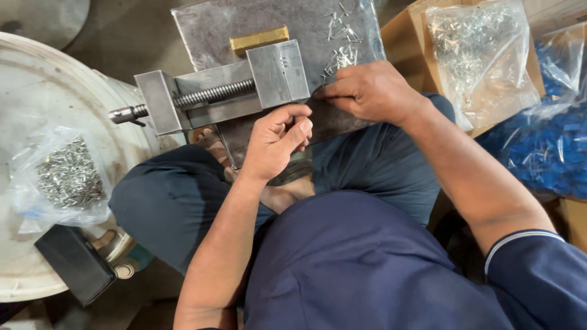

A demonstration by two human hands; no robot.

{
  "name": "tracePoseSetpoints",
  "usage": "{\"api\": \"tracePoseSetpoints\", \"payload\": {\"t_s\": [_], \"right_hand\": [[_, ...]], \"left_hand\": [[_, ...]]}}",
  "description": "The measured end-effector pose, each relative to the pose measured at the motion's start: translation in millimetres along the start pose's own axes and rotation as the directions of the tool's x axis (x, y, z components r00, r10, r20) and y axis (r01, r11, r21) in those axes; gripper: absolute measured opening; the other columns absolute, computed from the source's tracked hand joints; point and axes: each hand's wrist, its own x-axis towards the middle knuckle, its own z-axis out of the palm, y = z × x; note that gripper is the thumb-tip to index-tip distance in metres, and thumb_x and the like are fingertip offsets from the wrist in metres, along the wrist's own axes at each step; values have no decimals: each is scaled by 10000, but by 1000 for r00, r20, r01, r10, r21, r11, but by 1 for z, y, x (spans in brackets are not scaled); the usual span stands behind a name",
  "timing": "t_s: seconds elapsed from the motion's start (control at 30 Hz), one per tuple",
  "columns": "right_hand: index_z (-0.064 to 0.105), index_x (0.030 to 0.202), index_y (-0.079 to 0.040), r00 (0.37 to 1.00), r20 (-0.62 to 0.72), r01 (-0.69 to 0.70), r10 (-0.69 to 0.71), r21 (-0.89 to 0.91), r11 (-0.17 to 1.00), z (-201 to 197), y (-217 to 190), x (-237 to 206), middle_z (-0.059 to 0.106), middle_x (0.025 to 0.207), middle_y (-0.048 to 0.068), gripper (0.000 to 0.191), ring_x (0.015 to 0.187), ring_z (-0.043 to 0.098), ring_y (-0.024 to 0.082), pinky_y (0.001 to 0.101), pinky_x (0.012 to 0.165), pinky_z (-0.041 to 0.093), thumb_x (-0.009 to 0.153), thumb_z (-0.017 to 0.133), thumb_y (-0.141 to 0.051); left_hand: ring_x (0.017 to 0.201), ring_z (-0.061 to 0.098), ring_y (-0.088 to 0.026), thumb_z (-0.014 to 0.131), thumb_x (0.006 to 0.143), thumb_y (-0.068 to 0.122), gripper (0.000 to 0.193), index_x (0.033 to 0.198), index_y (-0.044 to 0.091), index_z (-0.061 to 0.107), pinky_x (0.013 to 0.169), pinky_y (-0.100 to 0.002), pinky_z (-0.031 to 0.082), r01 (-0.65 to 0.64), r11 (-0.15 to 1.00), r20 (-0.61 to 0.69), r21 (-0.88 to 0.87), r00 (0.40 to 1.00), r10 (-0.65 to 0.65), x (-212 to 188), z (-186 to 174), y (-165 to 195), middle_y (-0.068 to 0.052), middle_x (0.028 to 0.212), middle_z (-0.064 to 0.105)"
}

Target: The person sits on the floor and uses a metal bench vise to assemble small metal fasteners. They pick up individual pieces from a plastic bag, place them into the vise jaws, and tighten the screw mechanism to secure them. The person repeats this process for multiple fasteners, placing the finished items on a metal plate.

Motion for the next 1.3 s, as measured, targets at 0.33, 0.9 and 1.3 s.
{"api": "tracePoseSetpoints", "payload": {"t_s": [0.33,0.9,1.3], "right_hand": [[770,967,-120,976,-169,-104,139,199,975,8,2,-4,721,861,81,123,806,702,300,402,690,548,855,765,-170],[776,1001,-16,833,-300,-87,465,759,645,60,-44,-11,695,895,60,139,775,683,128,273,664,546,870,736,8],[750,914,-19,887,-241,-166,395,631,758,34,-32,-1,756,833,47,97,736,721,136,277,665,561,839,773,-77]], "left_hand": [[701,592,-86,684,983,122,270,1202,-34,656,619,-253,495,13,999,-55,49,998,-10,9,8,1,-11,836,643],[635,606,-72,612,1033,210,223,959,11,680,584,-239,502,-49,967,-58,248,996,66,16,9,2,-4,739,681],[676,575,-70,652,1047,186,227,970,-23,698,602,-243,475,-133,946,-89,297,982,166,20,0,-14,0,748,642]]}}
